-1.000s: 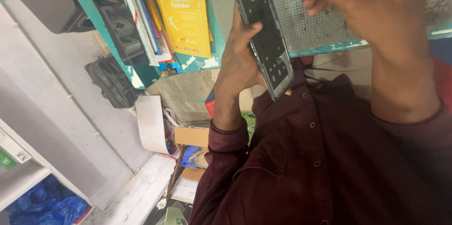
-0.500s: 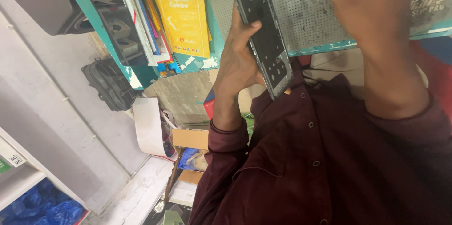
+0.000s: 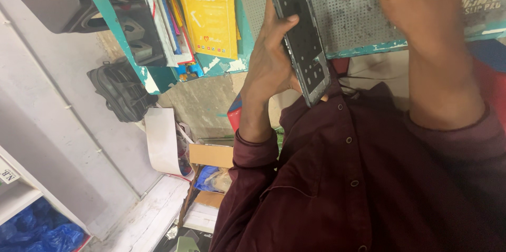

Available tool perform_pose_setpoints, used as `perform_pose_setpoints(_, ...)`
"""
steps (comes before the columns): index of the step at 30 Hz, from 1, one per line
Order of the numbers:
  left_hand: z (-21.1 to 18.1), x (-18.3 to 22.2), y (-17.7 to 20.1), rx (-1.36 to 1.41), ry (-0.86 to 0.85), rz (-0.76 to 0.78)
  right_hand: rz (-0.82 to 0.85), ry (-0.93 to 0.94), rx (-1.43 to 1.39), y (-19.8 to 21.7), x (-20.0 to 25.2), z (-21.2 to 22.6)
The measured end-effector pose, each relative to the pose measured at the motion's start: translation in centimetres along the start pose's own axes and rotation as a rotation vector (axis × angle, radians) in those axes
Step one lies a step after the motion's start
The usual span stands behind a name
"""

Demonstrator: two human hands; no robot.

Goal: The person applies adhesive from a bottle along the edges of a phone frame, then uses a metal tool to spread and smooth the adhesive. The person repeats this process multiple times on different sections of the frame.

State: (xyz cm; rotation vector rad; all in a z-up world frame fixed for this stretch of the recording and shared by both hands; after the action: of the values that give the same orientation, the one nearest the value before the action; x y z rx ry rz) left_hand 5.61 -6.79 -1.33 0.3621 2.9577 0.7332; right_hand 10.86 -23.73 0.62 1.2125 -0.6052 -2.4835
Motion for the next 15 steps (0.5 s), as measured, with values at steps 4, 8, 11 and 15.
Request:
perform_pose_setpoints(4, 0.3, 0.0, -0.3, 0.007, 0.010, 0.019, 0.013, 0.046, 0.090, -0.6, 0.1, 0.6)
perform_pose_setpoints(8, 0.5, 0.0, -0.3, 0.025, 0.018, 0.017, 0.010, 0.063, 0.120, -1.6, 0.8, 0.0)
perform_pose_setpoints(11, 0.9, -0.1, -0.5, 0.004, 0.046, 0.015, 0.012, 0.087, 0.107, -2.5, 1.6, -0.8)
perform_pose_setpoints(15, 0.5, 0.0, -0.4, 0.005, 0.022, 0.015, -0.191, -0.158, -0.489, -3.7, 3.2, -4.0)
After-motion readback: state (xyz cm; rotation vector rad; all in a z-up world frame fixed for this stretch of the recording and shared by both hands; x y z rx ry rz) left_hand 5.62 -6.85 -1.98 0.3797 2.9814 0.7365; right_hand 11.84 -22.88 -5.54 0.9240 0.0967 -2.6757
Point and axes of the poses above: each hand's wrist, its own x-axis away from the middle knuckle, its own y-axis out of the back of the hand, z = x × y, the point moved 10 cm from there along -x, towards the middle knuckle, and after that the axes turned 15 degrees about y, right-handed, at the moved point
